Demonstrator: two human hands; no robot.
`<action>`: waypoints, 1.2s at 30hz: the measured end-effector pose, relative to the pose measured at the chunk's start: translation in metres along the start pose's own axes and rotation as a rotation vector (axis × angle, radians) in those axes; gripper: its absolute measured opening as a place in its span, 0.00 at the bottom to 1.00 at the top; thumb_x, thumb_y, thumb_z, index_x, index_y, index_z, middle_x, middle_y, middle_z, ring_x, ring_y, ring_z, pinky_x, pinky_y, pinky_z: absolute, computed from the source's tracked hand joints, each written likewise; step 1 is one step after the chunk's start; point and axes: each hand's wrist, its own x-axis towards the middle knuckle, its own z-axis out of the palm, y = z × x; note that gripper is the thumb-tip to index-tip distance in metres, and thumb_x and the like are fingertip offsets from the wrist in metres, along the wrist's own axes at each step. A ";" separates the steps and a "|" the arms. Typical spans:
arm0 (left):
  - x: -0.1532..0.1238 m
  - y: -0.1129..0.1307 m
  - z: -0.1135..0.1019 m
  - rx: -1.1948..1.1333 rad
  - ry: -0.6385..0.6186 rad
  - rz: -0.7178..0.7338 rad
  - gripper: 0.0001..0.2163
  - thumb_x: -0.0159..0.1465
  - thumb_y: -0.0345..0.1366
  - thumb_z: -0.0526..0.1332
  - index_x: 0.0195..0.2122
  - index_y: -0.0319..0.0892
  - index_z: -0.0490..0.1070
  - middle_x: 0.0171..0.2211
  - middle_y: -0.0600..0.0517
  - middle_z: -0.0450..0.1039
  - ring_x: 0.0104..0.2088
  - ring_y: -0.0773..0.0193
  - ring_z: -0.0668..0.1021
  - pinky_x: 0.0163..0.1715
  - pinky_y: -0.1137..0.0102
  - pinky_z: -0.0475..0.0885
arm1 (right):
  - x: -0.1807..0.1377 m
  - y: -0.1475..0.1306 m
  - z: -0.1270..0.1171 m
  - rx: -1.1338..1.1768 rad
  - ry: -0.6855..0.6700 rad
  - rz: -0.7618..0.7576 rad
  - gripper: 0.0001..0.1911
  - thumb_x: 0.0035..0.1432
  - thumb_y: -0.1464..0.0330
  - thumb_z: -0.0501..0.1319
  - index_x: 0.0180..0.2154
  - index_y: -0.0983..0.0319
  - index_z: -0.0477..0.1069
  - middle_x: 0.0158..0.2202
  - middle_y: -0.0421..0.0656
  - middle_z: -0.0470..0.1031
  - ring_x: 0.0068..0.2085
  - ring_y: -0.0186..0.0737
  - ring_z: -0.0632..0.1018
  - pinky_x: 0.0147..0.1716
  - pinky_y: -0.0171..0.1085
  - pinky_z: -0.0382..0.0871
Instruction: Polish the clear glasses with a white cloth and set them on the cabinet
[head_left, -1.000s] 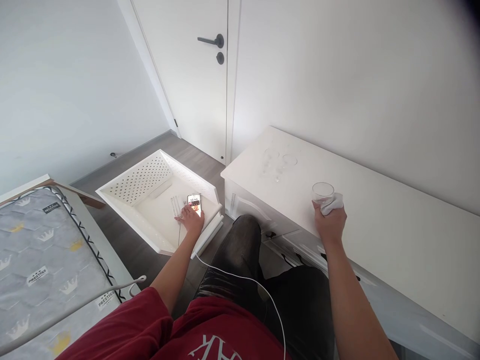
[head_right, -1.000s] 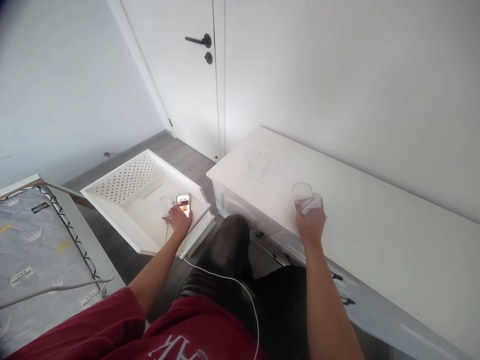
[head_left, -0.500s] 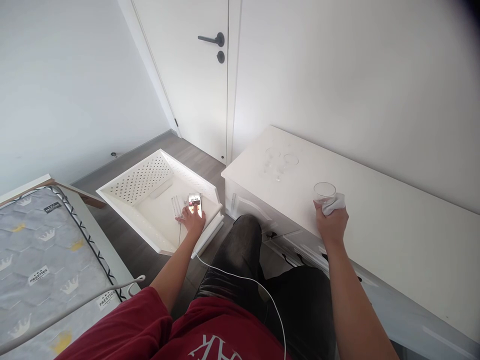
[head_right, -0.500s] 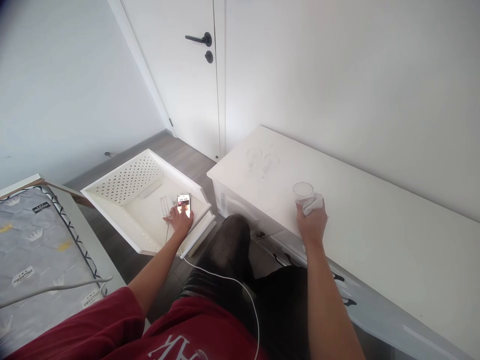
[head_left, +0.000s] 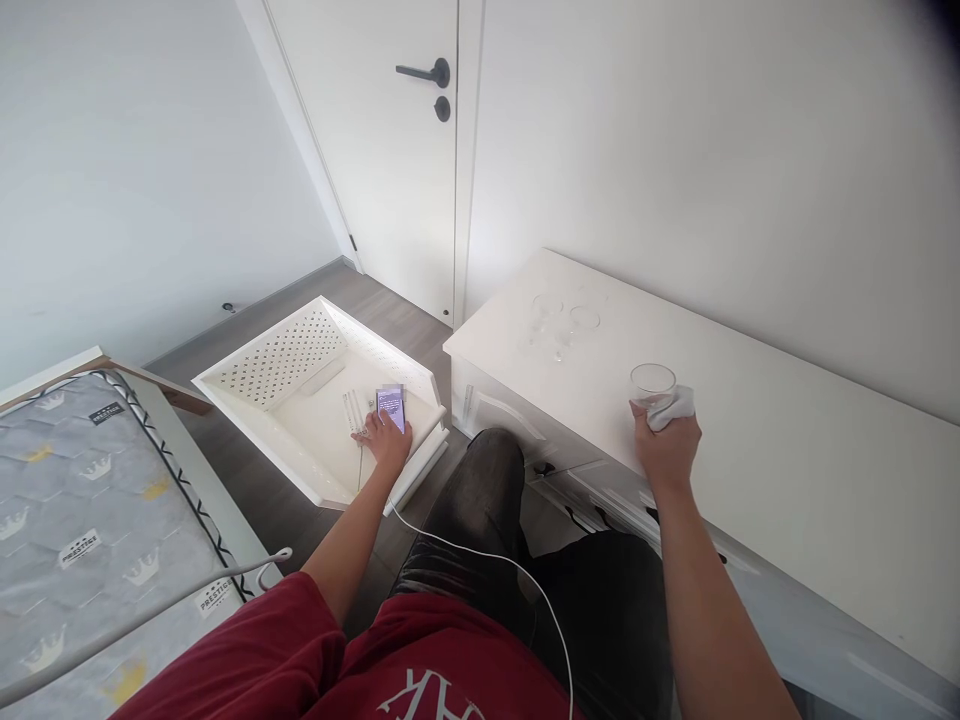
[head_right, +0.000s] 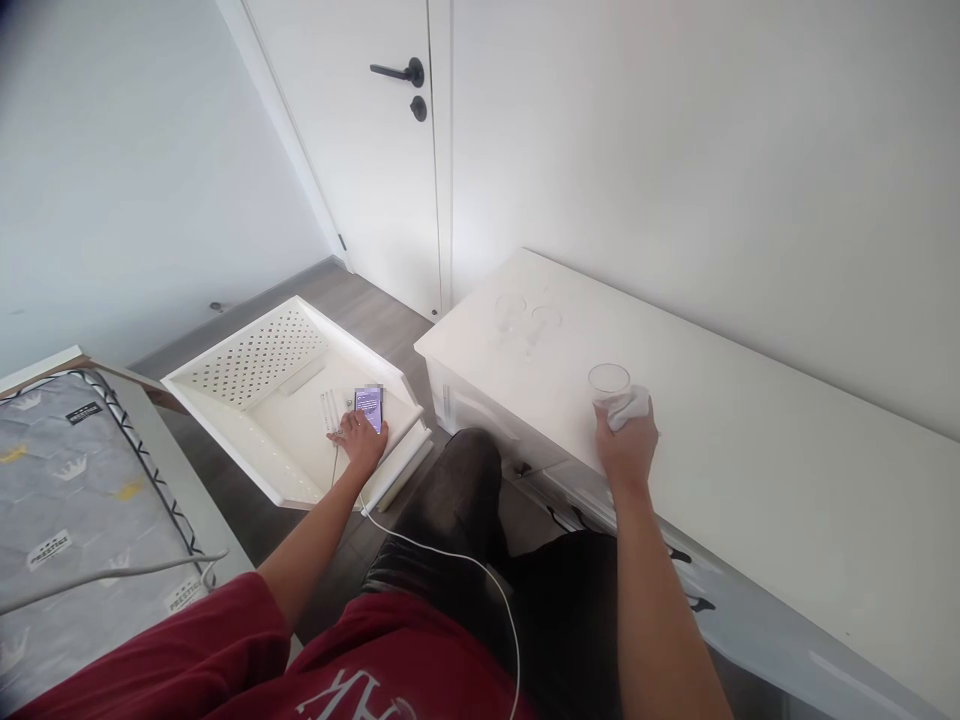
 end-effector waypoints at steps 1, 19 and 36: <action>0.000 0.000 0.000 0.002 0.005 -0.003 0.31 0.68 0.44 0.52 0.67 0.29 0.57 0.67 0.28 0.59 0.70 0.38 0.55 0.65 0.30 0.41 | 0.000 0.000 0.000 0.000 0.001 -0.003 0.16 0.57 0.56 0.64 0.38 0.62 0.71 0.36 0.50 0.76 0.38 0.52 0.76 0.39 0.46 0.68; -0.004 -0.008 -0.019 -0.123 -0.015 0.017 0.23 0.67 0.42 0.54 0.61 0.38 0.63 0.61 0.34 0.69 0.69 0.41 0.58 0.65 0.35 0.47 | 0.000 -0.002 -0.001 -0.006 0.003 0.007 0.18 0.56 0.54 0.65 0.36 0.62 0.70 0.34 0.49 0.76 0.37 0.51 0.75 0.38 0.46 0.67; 0.029 -0.037 -0.028 -0.254 -0.070 -0.120 0.20 0.56 0.22 0.54 0.41 0.49 0.79 0.46 0.46 0.80 0.58 0.47 0.67 0.53 0.51 0.63 | 0.000 0.009 0.003 -0.051 0.010 0.000 0.17 0.57 0.55 0.65 0.38 0.63 0.74 0.36 0.50 0.77 0.39 0.54 0.78 0.42 0.50 0.71</action>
